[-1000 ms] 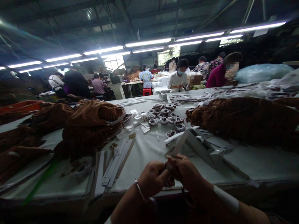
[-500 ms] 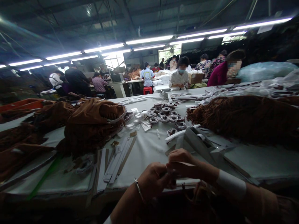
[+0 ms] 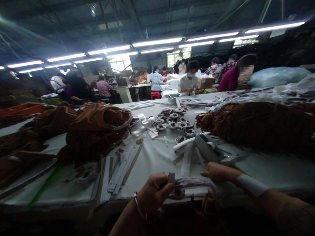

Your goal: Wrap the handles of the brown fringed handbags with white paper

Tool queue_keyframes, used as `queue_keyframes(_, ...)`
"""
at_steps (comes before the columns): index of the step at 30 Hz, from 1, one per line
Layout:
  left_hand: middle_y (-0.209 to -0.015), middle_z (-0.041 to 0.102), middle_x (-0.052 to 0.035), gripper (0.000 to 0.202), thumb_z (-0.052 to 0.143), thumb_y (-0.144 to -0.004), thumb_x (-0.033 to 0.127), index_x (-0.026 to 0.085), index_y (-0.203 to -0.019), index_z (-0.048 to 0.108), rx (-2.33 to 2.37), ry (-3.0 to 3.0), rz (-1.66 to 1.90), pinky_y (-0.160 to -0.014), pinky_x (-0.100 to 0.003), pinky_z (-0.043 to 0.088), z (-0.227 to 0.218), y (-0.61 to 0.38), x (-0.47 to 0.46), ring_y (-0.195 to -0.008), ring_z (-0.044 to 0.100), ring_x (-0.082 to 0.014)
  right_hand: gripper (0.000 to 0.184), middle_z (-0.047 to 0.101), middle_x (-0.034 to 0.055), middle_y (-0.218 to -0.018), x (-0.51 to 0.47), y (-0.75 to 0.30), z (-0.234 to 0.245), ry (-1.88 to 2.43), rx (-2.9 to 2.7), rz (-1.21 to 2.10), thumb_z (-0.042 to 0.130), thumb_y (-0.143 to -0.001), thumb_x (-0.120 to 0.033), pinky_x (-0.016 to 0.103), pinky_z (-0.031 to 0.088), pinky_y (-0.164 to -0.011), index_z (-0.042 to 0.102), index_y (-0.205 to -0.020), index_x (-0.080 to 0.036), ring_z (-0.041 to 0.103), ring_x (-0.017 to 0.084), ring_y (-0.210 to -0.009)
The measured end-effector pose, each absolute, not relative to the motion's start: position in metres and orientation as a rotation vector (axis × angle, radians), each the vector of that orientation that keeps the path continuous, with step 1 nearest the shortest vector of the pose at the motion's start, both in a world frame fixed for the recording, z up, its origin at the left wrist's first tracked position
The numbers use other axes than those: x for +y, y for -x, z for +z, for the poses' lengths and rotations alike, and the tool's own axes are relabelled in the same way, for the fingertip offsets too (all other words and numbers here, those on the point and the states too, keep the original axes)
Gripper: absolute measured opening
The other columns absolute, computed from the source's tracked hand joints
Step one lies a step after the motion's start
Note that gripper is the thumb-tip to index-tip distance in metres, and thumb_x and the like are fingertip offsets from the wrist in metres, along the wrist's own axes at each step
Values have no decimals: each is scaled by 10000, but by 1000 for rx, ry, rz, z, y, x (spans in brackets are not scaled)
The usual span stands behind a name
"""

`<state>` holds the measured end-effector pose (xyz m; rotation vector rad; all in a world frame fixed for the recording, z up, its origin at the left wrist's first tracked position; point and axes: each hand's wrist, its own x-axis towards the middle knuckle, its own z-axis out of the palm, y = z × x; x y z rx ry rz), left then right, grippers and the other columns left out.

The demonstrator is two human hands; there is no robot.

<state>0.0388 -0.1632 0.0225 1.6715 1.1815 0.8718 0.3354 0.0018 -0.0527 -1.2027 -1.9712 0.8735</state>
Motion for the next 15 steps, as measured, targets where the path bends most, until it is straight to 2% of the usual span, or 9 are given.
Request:
queue_keyframes(2,-753,590,-48,465,506,-982,497,118,-828,728,1207,-1718,881,-654,-255,377,22,-39,-166,-693,493,-145,569,285,-58,-319,-5,-330,-46,1231,-2058,851,903,-573,-338,319,164,-410,397,-329,-250,248,80,-321)
queue_keyframes(4,-766,607,-58,430,517,-984,468,129,-829,731,1237,-1773,885,-691,-265,390,21,-41,-166,-730,515,-159,449,437,-18,-419,-15,-319,-20,1199,-2164,809,805,-732,-397,307,245,-447,518,-429,-231,368,113,-401)
queue_keyframes(6,-783,633,-68,404,508,-995,438,139,-845,734,1238,-1818,886,-727,-274,398,22,-46,-165,-764,534,-170,348,618,32,-656,-30,-301,14,1001,-2377,813,632,-903,-423,287,375,-566,658,-632,-207,545,150,-597)
queue_keyframes(7,-792,645,-72,398,496,-1002,428,141,-859,732,1227,-1833,888,-739,-277,400,21,-48,-164,-776,541,-173,319,658,42,-783,-39,-290,30,860,-2453,899,579,-944,-418,277,414,-629,704,-744,-203,584,153,-682)
queue_keyframes(8,-795,651,-73,394,490,-1006,424,142,-864,725,1211,-1847,894,-745,-278,402,21,-50,-163,-780,546,-174,304,662,41,-857,-48,-279,42,741,-2511,965,570,-953,-410,267,427,-661,721,-791,-202,594,146,-718)
queue_keyframes(10,-794,653,-68,380,499,-1001,426,142,-848,701,1203,-1870,916,-744,-274,407,18,-52,-162,-777,551,-172,303,637,26,-846,-66,-257,53,648,-2573,1058,563,-963,-362,245,421,-654,727,-773,-192,578,124,-696)
queue_keyframes(15,-774,635,-70,378,511,-974,450,153,-790,654,1275,-1936,911,-726,-279,418,6,-45,-167,-758,557,-181,281,576,11,-752,-86,-227,31,748,-2406,1196,618,-895,-242,214,384,-558,700,-643,-152,539,98,-616)
